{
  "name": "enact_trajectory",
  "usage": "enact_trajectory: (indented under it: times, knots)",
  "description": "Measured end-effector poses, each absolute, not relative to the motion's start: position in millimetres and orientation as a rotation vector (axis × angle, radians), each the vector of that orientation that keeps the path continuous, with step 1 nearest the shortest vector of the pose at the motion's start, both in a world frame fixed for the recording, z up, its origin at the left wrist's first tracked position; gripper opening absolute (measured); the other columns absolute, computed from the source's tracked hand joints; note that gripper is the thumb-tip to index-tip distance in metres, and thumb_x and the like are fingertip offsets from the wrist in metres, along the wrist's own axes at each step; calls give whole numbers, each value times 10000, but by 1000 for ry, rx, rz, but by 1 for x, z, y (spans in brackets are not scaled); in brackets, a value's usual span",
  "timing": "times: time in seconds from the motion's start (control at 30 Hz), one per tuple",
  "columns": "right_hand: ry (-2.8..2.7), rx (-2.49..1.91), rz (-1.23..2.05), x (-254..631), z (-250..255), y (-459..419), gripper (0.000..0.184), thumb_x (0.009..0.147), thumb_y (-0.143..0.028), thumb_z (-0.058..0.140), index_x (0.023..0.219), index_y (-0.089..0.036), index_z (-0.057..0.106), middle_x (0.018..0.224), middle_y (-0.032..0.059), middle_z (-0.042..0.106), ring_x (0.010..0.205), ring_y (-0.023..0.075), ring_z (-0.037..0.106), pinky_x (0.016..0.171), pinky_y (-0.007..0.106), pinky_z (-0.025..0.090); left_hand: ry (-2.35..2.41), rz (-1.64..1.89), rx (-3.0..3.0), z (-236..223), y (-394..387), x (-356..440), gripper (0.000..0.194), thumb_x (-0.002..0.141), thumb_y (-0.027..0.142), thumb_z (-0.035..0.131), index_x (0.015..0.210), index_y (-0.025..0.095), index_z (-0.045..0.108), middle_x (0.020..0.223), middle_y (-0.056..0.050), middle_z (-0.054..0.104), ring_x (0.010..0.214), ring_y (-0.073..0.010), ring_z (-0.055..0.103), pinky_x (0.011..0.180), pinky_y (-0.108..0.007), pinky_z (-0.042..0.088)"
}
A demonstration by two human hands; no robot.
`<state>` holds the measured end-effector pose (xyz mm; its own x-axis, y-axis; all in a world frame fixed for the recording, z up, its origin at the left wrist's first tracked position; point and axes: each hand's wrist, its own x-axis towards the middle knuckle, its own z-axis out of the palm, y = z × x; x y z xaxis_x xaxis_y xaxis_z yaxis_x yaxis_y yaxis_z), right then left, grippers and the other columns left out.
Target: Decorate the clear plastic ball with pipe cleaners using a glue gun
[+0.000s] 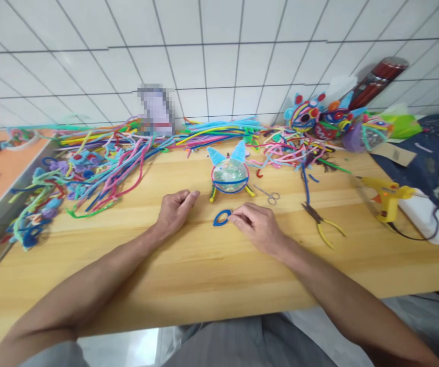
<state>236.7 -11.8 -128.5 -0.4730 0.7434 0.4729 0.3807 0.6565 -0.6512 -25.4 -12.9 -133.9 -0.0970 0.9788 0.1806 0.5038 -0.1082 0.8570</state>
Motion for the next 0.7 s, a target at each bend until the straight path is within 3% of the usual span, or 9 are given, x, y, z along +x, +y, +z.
enact_trajectory:
  times: [0.23,0.3,0.37,0.43,0.53,0.6,0.7]
  knots:
    - [-1958,-1002,582,244,-127,-3,173,1021,-302,634,874,-223,682,748,1,684,696,147,629,699,278,493,1672,1230,1518,-139,-9,-28,353,887,525,691,777,200,608,634,32,510,597,-126,425,566,-256,370]
    - [-1860,-1073,575,248,-128,5,75,986,-291,660,959,-226,684,803,11,695,744,162,646,730,294,517,1630,1247,1504,-138,-8,-27,365,860,555,710,884,200,625,734,8,594,667,-142,513,626,-261,440]
    - [-1785,-1117,598,252,-129,14,140,945,-297,695,1067,-232,675,923,37,729,819,183,674,777,323,548,1597,1230,1518,-136,-5,-26,413,854,567,731,1027,205,631,910,-32,669,787,-165,604,719,-282,502]
    - [-1742,-1152,641,255,-131,22,286,908,-322,728,1170,-237,652,1074,70,744,921,213,699,842,369,573,1551,1186,1554,-135,1,-26,523,846,562,771,1210,230,596,1188,-88,681,978,-201,664,837,-324,541]
    - [-1728,-1250,699,254,-132,33,575,822,-376,811,1332,-231,591,1278,126,706,1068,273,702,910,454,583,1396,1121,1633,-137,20,-24,895,759,584,869,1476,287,423,1571,-171,487,1319,-300,599,1057,-458,521]
    - [-1742,-1299,759,252,-133,40,761,759,-382,862,1429,-229,533,1379,154,661,1128,298,693,940,491,581,1290,1088,1677,-141,36,-18,1117,685,626,916,1562,293,310,1658,-214,377,1428,-356,525,1146,-541,468]
    - [-1764,-1286,854,245,-134,50,838,736,-351,881,1474,-224,503,1415,163,647,1151,293,694,990,495,574,1138,1097,1704,-147,54,-5,1182,632,676,933,1551,248,327,1653,-236,381,1472,-377,495,1186,-536,457]
